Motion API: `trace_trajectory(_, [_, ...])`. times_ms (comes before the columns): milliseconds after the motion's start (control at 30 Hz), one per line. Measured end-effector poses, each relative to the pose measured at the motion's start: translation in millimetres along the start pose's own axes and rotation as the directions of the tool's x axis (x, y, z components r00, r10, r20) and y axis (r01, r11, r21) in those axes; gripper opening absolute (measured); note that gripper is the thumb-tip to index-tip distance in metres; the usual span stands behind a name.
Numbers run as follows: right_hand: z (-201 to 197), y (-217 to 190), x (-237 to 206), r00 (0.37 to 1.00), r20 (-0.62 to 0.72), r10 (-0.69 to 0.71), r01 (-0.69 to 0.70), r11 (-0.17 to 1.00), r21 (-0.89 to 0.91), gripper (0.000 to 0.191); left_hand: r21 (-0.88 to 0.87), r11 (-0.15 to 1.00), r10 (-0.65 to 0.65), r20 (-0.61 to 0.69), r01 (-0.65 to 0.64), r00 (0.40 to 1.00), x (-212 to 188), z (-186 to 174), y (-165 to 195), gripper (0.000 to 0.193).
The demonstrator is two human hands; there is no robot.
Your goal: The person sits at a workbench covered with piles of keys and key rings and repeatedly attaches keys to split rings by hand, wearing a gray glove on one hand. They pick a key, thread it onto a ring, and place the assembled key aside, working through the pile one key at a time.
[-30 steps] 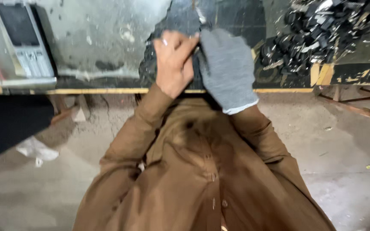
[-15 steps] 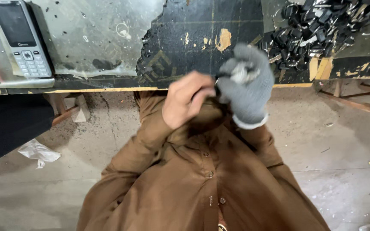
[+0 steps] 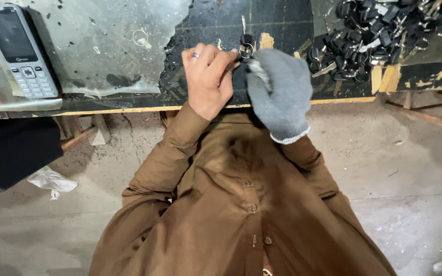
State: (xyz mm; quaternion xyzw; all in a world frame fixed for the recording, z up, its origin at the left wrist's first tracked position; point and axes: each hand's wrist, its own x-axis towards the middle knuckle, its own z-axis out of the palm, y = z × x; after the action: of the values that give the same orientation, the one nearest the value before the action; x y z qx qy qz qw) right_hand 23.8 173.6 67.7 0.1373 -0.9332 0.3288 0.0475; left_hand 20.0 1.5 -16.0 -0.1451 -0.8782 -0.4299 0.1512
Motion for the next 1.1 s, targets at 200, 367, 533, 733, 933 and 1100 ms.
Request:
trace_trajectory(200, [9.7, -2.0, 21.3, 0.974, 0.226, -0.004, 0.075, 0.949, -0.306, 0.016, 0.036, 0.999, 0.030, 0.004, -0.030, 1.000, 6.6, 0.4, -3.4, 0.021])
trace_trajectory(367, [4.1, 4.5, 13.7, 0.998, -0.014, -0.056, 0.057, 0.998, 0.038, 0.022, 0.019, 0.999, -0.035, -0.102, 0.038, 0.994, 8.8, 1.5, 2.4, 0.019])
trace_trajectory(533, [9.0, -1.2, 14.8, 0.995, 0.022, -0.100, 0.101, 0.993, -0.058, 0.023, -0.044, 0.997, 0.065, 0.040, -0.064, 0.997, 21.5, -10.0, -4.7, 0.019])
trace_trajectory(733, [12.5, -12.9, 31.2, 0.978, 0.135, -0.157, 0.190, 0.939, -0.285, 0.020, -0.034, 0.995, 0.093, -0.015, -0.093, 0.996, 23.9, -6.0, -10.5, 0.027])
trace_trajectory(933, [-8.0, -14.2, 6.7, 0.986, 0.093, -0.139, 0.137, 0.990, 0.018, 0.017, 0.046, 0.999, -0.012, -0.072, 0.015, 0.997, 1.2, 5.4, -11.4, 0.058])
trace_trajectory(1100, [5.4, -13.6, 0.9, 0.990, 0.115, -0.086, 0.095, 0.992, -0.081, 0.018, 0.104, 0.992, 0.072, -0.018, -0.069, 0.997, -19.5, 2.3, -2.0, 0.066])
